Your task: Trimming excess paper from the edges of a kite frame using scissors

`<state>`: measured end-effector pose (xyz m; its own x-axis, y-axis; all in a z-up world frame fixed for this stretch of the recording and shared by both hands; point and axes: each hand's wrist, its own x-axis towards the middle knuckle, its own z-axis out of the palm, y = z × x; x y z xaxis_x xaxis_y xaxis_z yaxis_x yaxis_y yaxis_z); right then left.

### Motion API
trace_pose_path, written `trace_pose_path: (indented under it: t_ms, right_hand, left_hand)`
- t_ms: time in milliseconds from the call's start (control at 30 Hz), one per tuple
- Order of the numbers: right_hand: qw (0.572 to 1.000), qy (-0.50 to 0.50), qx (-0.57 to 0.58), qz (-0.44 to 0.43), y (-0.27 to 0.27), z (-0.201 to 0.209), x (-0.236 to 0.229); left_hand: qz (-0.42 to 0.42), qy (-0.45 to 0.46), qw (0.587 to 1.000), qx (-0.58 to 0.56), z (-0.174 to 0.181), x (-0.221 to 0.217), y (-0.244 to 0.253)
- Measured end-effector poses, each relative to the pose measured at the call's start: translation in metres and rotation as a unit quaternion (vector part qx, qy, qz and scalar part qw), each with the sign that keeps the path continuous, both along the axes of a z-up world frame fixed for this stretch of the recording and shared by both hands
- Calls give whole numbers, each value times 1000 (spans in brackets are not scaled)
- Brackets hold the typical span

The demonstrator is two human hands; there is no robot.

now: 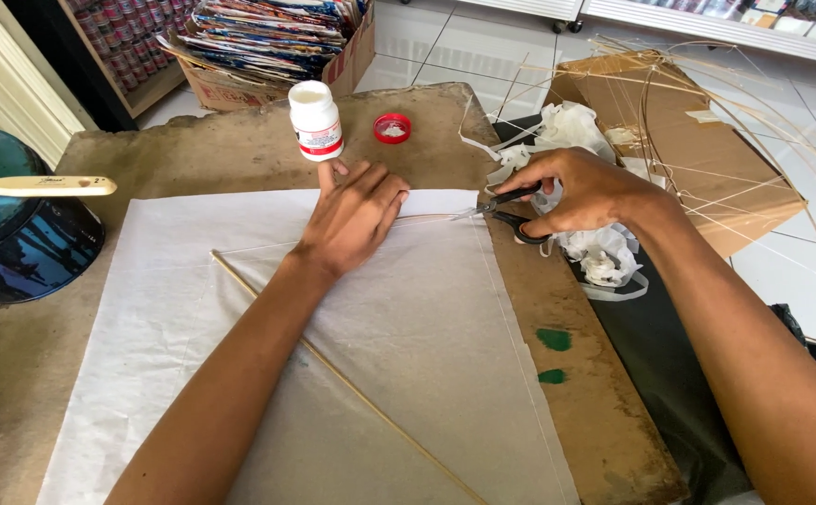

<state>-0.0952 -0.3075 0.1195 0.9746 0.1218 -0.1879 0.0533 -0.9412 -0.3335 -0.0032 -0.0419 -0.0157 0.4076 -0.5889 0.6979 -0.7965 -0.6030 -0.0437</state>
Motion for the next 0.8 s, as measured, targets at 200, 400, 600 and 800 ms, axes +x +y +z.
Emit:
trace_pose_path:
  t_ms: [200,400,600,800]
  right_hand:
    - [1000,-13,1,16,-7,-8,7]
    - [1000,-18,8,19,-20,-15,13]
    - [1000,-3,-2,4,-13,-9,9]
    - [1000,-12,17,12,-16,-14,12]
  left_hand:
    - [-6,0,1000,-1,-2,1,1]
    - [-6,5,1000,2,-4,2,1]
    - [-2,13,1000,0,-2,0,1]
    - [0,10,1000,0,-1,0,1]
